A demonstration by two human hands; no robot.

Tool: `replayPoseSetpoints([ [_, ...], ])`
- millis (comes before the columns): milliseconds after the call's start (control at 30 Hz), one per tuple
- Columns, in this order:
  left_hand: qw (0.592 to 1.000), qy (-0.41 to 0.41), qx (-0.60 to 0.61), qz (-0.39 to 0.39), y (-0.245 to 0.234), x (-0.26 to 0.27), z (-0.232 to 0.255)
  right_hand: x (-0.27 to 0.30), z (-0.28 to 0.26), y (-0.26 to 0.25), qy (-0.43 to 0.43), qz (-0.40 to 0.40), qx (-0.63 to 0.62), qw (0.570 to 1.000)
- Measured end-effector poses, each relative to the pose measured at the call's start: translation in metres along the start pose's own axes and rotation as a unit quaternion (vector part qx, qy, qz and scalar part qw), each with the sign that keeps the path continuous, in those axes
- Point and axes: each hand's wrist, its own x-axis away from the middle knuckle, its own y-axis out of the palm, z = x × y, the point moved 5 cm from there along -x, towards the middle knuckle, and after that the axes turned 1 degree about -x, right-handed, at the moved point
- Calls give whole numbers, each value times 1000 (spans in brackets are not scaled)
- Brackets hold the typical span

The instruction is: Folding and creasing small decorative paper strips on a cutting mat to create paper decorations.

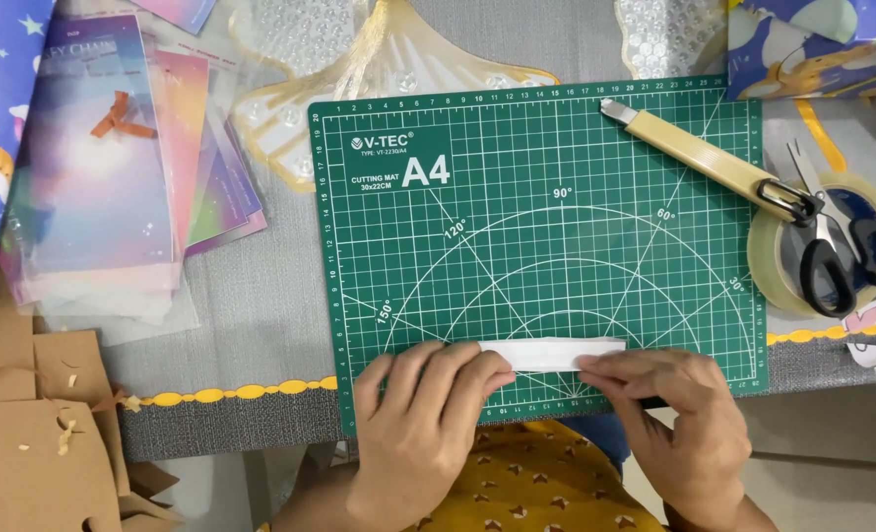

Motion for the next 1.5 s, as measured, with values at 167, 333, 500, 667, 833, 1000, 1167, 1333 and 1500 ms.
replayPoseSetpoints([
  [167, 999, -31, -6, -19, 2, -1, -4, 7, 10, -4, 65, 30, -11, 997],
  [333, 996, -67, -6, -56, 8, 0, -3, -3, 10, -10, 107, 6, -23, 994],
  [500, 992, -104, -29, -61, 10, 3, 0, -5, 17, -12, 235, -64, 32, 969],
  [667, 990, -100, -79, -65, 12, 3, 7, -15, 12, -11, 148, -81, 31, 985],
  [833, 986, -98, -118, -57, 10, 1, 11, -21, 5, -12, 122, -109, 63, 984],
  [1000, 981, -90, -154, -73, 11, 2, 11, -22, -2, -12, 74, -121, 83, 986],
  [1167, 989, -66, -117, -68, 7, 0, 5, -20, -7, -13, -109, -87, 151, 979],
  [1333, 993, -53, -82, -63, 5, -2, 5, -10, -18, 1, -179, -105, 269, 940],
  [1500, 994, 59, -50, -72, -1, -5, 15, 0, -6, -3, -184, -102, 241, 948],
])
